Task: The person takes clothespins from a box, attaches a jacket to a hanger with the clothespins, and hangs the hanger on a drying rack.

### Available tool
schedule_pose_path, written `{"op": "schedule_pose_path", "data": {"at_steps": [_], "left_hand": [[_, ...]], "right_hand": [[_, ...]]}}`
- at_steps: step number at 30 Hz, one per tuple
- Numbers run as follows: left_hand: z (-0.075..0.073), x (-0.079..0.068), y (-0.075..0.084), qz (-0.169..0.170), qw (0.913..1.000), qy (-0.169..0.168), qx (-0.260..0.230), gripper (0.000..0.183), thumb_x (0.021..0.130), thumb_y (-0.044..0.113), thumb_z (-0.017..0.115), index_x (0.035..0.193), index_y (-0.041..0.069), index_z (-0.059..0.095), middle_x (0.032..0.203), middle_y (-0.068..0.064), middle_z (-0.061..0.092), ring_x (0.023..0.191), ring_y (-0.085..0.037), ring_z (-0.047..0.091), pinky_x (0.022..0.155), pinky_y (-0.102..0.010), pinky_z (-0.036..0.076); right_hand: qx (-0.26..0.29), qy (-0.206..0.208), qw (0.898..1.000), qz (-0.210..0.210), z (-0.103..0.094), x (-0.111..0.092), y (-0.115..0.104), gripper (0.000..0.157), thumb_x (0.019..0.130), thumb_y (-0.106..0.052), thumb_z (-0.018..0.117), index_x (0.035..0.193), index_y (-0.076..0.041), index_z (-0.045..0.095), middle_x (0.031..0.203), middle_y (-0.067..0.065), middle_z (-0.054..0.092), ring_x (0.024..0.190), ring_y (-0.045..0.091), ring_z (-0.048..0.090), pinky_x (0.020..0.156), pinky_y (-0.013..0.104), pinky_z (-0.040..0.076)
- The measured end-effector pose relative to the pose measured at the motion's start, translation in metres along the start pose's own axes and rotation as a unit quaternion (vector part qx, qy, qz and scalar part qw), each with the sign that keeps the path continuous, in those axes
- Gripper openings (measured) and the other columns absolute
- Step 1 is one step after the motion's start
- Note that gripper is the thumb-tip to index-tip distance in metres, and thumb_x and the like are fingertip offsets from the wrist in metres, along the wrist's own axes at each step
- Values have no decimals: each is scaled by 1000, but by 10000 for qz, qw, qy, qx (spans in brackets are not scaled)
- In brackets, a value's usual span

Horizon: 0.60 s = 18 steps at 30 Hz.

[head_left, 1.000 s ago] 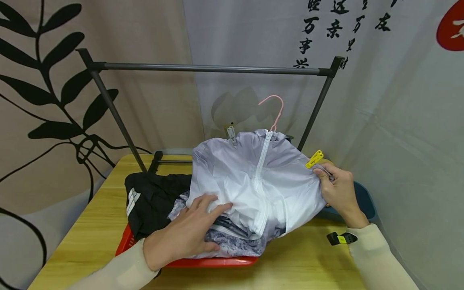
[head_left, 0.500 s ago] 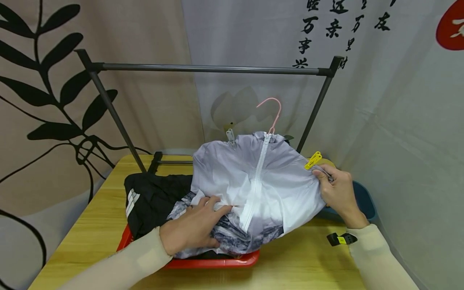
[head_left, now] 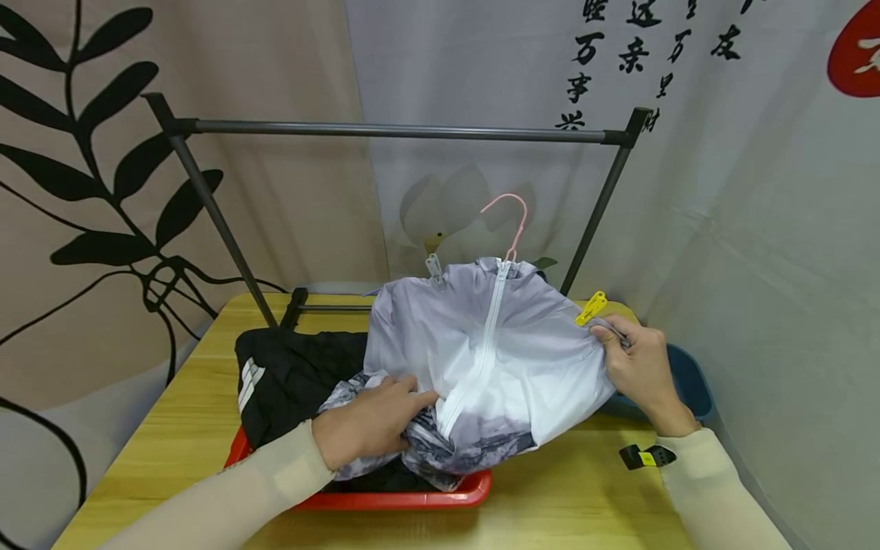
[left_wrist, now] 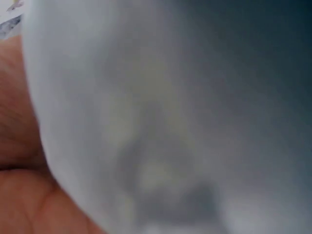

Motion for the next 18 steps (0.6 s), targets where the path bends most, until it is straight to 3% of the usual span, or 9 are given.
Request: {"op": "schedule_pose_path", "data": {"at_steps": [4,8,10,14,18], "left_hand": [[26,18,-21,522,9977,414,160,62,95,13,98,151,21,73,125,-11,75,109,-35,73,92,-52,67],[49,33,-42,1050,9902,904,155,38,100,6,88,134,22,79,109,-6,80,98,-27,78,84,-44,67],[41,30,-38,1108,9892,948,111,33,103,2,83,129,22,81,107,-5,82,96,-26,80,81,-43,67],[10,12,-16,1119,9891,940,167,31,103,-4,81,122,20,81,102,-6,83,93,-26,81,79,-42,67],[-7,2,-11,1035,9901,933,140,35,104,-3,80,129,20,79,103,-6,83,93,-26,82,78,-39,67]], "right_hand": [[-39,-50,10000,-17,1,-1,0,8,99,14,82,101,6,84,87,20,83,70,-6,59,64,10,47],[-62,-114,9999,-30,2,-3,0,10,98,14,82,103,6,84,88,19,83,69,-1,59,63,11,47],[-69,-137,9999,-30,2,-4,1,10,99,14,82,103,5,84,89,19,83,70,-1,59,64,11,47],[-90,-146,9998,-43,3,-5,1,10,99,13,82,103,5,85,91,19,84,71,0,60,65,10,48],[-77,-137,9999,-39,1,-5,1,9,100,13,81,102,5,84,88,18,83,67,1,57,61,12,46]]}}
Point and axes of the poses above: each hand's wrist, its own x-axis towards the middle knuckle, its own z-axis out of the palm, y = z × x, the point moved 5 cm from there along x, towards the middle knuckle
